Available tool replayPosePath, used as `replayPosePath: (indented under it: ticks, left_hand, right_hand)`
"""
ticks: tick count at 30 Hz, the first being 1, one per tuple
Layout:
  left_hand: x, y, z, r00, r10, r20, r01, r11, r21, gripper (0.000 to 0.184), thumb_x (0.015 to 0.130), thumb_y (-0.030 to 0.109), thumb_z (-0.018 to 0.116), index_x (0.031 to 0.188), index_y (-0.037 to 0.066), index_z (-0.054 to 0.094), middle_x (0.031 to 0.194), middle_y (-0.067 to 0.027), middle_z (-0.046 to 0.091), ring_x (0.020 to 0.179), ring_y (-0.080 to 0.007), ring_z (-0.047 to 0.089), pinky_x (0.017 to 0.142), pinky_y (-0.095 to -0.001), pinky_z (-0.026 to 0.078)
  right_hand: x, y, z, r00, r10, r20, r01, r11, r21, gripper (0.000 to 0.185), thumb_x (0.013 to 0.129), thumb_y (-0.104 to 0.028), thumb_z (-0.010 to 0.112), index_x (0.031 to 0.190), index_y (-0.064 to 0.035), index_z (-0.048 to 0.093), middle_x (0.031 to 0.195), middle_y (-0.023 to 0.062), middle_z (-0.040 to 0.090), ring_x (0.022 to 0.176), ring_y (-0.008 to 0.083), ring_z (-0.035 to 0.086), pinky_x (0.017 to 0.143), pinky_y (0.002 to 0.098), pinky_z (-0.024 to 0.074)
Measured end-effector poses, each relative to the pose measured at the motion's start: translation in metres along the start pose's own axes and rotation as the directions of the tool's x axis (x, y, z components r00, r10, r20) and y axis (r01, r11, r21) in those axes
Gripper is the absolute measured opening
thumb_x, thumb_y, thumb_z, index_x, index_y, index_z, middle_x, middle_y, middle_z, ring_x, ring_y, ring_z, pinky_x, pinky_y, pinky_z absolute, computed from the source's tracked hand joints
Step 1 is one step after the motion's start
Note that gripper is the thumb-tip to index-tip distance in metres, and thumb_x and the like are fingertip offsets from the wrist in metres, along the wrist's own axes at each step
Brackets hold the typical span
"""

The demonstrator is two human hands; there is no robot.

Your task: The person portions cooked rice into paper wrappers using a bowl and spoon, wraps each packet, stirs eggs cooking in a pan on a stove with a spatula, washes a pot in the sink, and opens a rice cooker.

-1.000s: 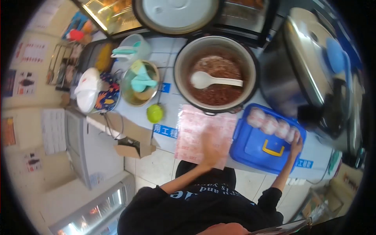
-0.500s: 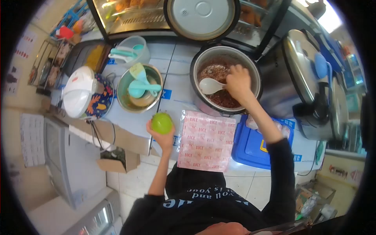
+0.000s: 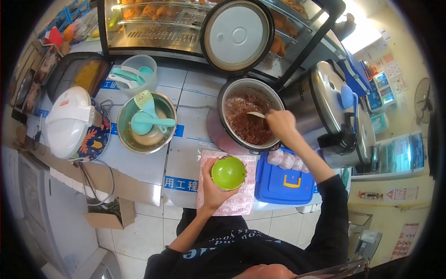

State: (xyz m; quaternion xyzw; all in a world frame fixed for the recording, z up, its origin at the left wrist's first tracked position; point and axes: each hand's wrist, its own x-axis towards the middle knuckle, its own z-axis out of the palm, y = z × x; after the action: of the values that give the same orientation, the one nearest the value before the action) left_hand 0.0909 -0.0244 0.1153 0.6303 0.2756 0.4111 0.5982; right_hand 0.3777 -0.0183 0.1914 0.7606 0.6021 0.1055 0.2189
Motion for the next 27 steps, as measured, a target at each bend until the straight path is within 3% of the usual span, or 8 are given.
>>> replayPosePath:
  ticks: [2,6,9,14,16,21,24,27]
  left_hand:
    - [-0.002,0.000,0.003,0.999,-0.036,0.030,0.037,0.999,-0.015,0.098,0.053,0.010,0.085,0.131,0.000,0.026,0.123,-0.0161,0.041,0.114,-0.0271,0.045,0.099,-0.0366,0.036]
    - [0.000,-0.009,-0.004,0.992,-0.035,0.120,0.037,0.999,-0.017,0.095,0.052,0.010,0.085,0.130,-0.001,0.031,0.121,-0.0150,0.044,0.114,-0.0258,0.045,0.099,-0.0367,0.036]
    - [0.006,-0.012,0.003,0.993,-0.046,0.110,0.041,0.998,0.042,0.090,0.052,0.016,0.085,0.126,0.000,0.037,0.118,-0.0156,0.045,0.111,-0.0281,0.047,0.096,-0.0362,0.038]
    - [0.026,-0.010,0.003,0.974,0.027,0.224,-0.032,0.999,0.020,0.093,0.049,0.020,0.086,0.126,0.001,0.037,0.118,-0.0152,0.044,0.111,-0.0303,0.046,0.095,-0.0383,0.038]
    - [0.023,-0.013,0.004,0.966,-0.002,0.258,0.004,1.000,-0.006,0.094,0.049,0.019,0.087,0.126,0.002,0.037,0.123,-0.0169,0.041,0.114,-0.0320,0.044,0.098,-0.0386,0.036]
    - [0.027,-0.017,0.008,0.941,0.016,0.337,-0.010,1.000,-0.017,0.096,0.049,0.021,0.087,0.128,0.002,0.034,0.132,-0.0218,0.034,0.122,-0.0340,0.038,0.103,-0.0402,0.030]
    - [0.026,-0.019,0.012,0.927,-0.060,0.371,0.085,0.995,-0.053,0.098,0.050,0.021,0.087,0.129,0.002,0.032,0.136,-0.0236,0.031,0.126,-0.0350,0.034,0.104,-0.0415,0.027]
    - [0.026,-0.019,0.017,0.919,-0.086,0.386,0.125,0.989,-0.077,0.099,0.050,0.021,0.087,0.130,0.003,0.031,0.138,-0.0239,0.028,0.128,-0.0360,0.031,0.105,-0.0421,0.027]
  right_hand:
    - [0.004,-0.008,0.002,0.993,-0.112,0.045,0.115,0.992,-0.047,0.009,0.071,-0.013,0.061,0.065,-0.0118,0.068,0.075,0.0081,0.066,0.069,0.0227,0.067,0.056,0.0345,0.0517]
    - [0.007,0.010,-0.047,0.998,0.043,0.051,-0.044,0.999,0.012,0.009,0.072,-0.015,0.062,0.066,-0.0123,0.068,0.070,0.0053,0.066,0.068,0.0220,0.067,0.055,0.0330,0.0508]
    - [0.005,-0.010,-0.025,0.962,-0.101,0.252,0.113,0.993,-0.034,0.008,0.071,-0.017,0.062,0.069,-0.0150,0.069,0.074,0.0051,0.068,0.070,0.0219,0.067,0.055,0.0345,0.0503]
    - [0.010,0.019,-0.038,0.992,0.020,0.127,-0.028,0.997,0.066,0.010,0.072,-0.018,0.061,0.067,-0.0147,0.069,0.074,0.0052,0.068,0.070,0.0229,0.067,0.056,0.0342,0.0499]
    - [0.014,0.009,-0.031,0.968,0.073,0.241,-0.072,0.997,-0.010,0.011,0.073,-0.017,0.060,0.066,-0.0136,0.069,0.076,0.0057,0.068,0.071,0.0225,0.067,0.057,0.0332,0.0496]
    - [0.013,0.030,-0.029,0.991,-0.023,0.128,0.018,0.999,0.042,0.010,0.070,-0.017,0.063,0.063,-0.0129,0.067,0.074,0.0067,0.066,0.068,0.0213,0.066,0.057,0.0339,0.0492]
    - [0.004,0.007,-0.007,0.992,-0.077,0.099,0.074,0.997,0.029,0.008,0.069,-0.017,0.063,0.064,-0.0132,0.067,0.073,0.0064,0.064,0.067,0.0223,0.066,0.056,0.0347,0.0488]
    - [0.020,0.023,-0.023,0.994,-0.010,0.109,0.005,0.999,0.044,0.006,0.070,-0.016,0.063,0.066,-0.0134,0.066,0.074,0.0059,0.064,0.069,0.0220,0.065,0.061,0.0348,0.0470]
